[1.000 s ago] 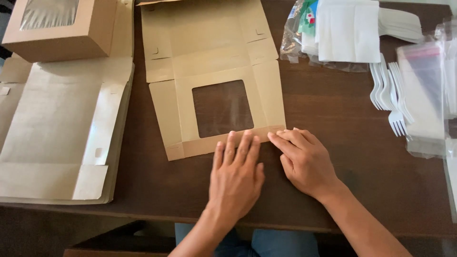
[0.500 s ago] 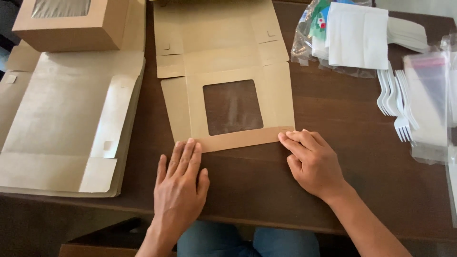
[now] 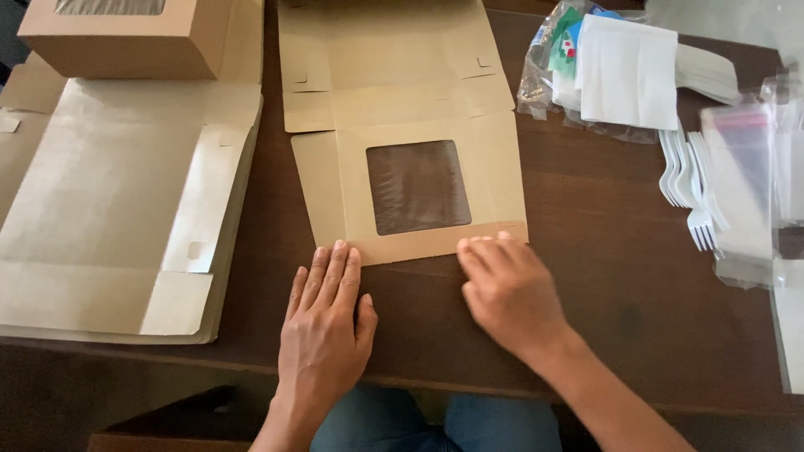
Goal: The person assembles a flat cardboard box by folding its flaps and pressing the creases to form a three-dimensional container. They manipulate the box on a wooden table, folding the bottom and side flaps inward and smoothing the edges to secure the shape.
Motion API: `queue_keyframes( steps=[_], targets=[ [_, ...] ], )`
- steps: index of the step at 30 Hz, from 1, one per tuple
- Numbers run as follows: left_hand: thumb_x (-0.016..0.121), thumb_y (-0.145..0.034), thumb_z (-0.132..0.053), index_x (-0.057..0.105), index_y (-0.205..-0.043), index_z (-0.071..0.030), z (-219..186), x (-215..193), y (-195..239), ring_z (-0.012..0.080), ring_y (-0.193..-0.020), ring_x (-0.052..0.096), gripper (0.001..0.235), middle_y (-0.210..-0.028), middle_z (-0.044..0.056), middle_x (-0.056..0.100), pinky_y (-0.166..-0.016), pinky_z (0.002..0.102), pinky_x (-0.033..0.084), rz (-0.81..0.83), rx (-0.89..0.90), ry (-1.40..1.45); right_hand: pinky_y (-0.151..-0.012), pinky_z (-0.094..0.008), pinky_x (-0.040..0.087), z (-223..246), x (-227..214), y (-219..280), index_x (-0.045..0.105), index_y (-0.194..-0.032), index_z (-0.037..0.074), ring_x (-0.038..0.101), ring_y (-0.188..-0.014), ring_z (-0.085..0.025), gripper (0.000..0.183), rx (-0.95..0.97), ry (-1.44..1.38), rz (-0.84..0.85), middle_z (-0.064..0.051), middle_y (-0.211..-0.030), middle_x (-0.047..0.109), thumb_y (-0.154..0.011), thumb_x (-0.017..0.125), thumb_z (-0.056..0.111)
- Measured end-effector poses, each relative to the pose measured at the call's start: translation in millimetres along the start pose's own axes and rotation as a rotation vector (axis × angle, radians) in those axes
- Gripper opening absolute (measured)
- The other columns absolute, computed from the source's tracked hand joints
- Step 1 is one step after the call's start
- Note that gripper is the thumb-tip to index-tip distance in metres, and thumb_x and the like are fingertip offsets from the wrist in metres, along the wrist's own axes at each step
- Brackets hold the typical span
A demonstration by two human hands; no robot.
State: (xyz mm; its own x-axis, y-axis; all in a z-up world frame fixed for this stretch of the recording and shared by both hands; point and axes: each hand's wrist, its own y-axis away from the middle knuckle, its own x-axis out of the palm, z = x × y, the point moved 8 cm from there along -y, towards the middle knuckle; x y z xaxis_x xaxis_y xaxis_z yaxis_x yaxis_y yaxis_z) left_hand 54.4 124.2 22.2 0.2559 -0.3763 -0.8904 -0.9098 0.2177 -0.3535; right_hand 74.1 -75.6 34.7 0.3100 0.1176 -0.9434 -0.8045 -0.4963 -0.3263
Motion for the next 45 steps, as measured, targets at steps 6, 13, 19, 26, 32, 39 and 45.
queue_keyframes(
  steps=[6,13,19,26,32,39,45],
  targets=[
    [0.044,-0.101,-0.021,0.046,-0.153,-0.004,2.2,4.9,0.4,0.0311,-0.15,0.039,0.055,-0.159,0.014,0.048,-0.124,0.047,0.026,0.036,-0.008,0.003,-0.107,-0.044,0.051,55.2,-1.1,-32.8,0.068,-0.119,-0.001,0.065,-0.106,-0.028,0.038,-0.109,-0.126,-0.065,-0.013,-0.113,0.07,-0.082,0.068,0.007],
    [0.036,-0.102,-0.018,0.032,-0.159,0.001,8.9,9.0,2.6,0.0323,-0.151,0.038,0.06,-0.161,0.017,0.044,-0.123,0.046,0.025,0.064,-0.008,0.054,-0.104,-0.045,0.052,101.7,4.9,-60.2,0.07,-0.111,-0.005,0.064,-0.1,-0.033,0.025,-0.195,-0.172,-0.133,-0.017,-0.109,0.068,-0.092,0.056,0.005],
    [0.032,-0.099,-0.015,0.035,-0.158,0.001,10.4,9.2,3.4,0.0283,-0.151,0.039,0.061,-0.163,0.014,0.042,-0.124,0.043,0.025,0.057,-0.019,0.043,-0.102,-0.042,0.052,105.4,0.0,-60.3,0.07,-0.097,-0.003,0.064,-0.099,-0.03,0.017,-0.216,-0.219,-0.215,-0.015,-0.102,0.065,-0.094,0.053,-0.004],
    [0.04,-0.103,-0.019,0.037,-0.156,0.001,5.4,-0.2,-1.5,0.0287,-0.149,0.042,0.058,-0.157,0.016,0.049,-0.122,0.044,0.028,0.047,-0.031,0.044,-0.108,-0.05,0.048,76.6,-0.6,-46.4,0.069,-0.122,0.0,0.065,-0.107,-0.03,0.03,-0.168,-0.242,-0.083,-0.011,-0.113,0.069,-0.097,0.053,0.006],
    [0.047,-0.101,-0.018,0.051,-0.15,-0.008,1.7,-5.4,-2.8,0.0286,-0.148,0.044,0.051,-0.156,0.011,0.052,-0.121,0.047,0.031,0.026,-0.006,0.045,-0.11,-0.05,0.049,31.9,-4.3,-21.4,0.071,-0.121,0.004,0.067,-0.108,-0.026,0.031,-0.078,-0.227,-0.068,-0.01,-0.115,0.073,-0.09,0.063,0.002],
    [0.048,-0.101,-0.018,0.056,-0.146,-0.005,0.8,-4.4,-2.2,0.0297,-0.147,0.046,0.047,-0.153,0.012,0.055,-0.12,0.048,0.033,0.001,0.002,0.032,-0.11,-0.048,0.054,-15.7,-5.1,5.5,0.072,-0.118,0.006,0.071,-0.104,-0.025,0.036,0.011,-0.141,-0.051,-0.013,-0.113,0.076,-0.084,0.069,-0.005],
    [0.05,-0.101,-0.019,0.057,-0.146,-0.006,-1.6,-4.1,-1.4,0.029,-0.146,0.047,0.047,-0.153,0.011,0.056,-0.12,0.049,0.034,-0.015,0.009,-0.012,-0.106,-0.05,0.054,-49.9,-13.7,23.5,0.076,-0.114,0.007,0.069,-0.102,-0.025,0.033,0.04,-0.042,-0.128,-0.006,-0.109,0.074,-0.084,0.067,-0.005]
  ],
)
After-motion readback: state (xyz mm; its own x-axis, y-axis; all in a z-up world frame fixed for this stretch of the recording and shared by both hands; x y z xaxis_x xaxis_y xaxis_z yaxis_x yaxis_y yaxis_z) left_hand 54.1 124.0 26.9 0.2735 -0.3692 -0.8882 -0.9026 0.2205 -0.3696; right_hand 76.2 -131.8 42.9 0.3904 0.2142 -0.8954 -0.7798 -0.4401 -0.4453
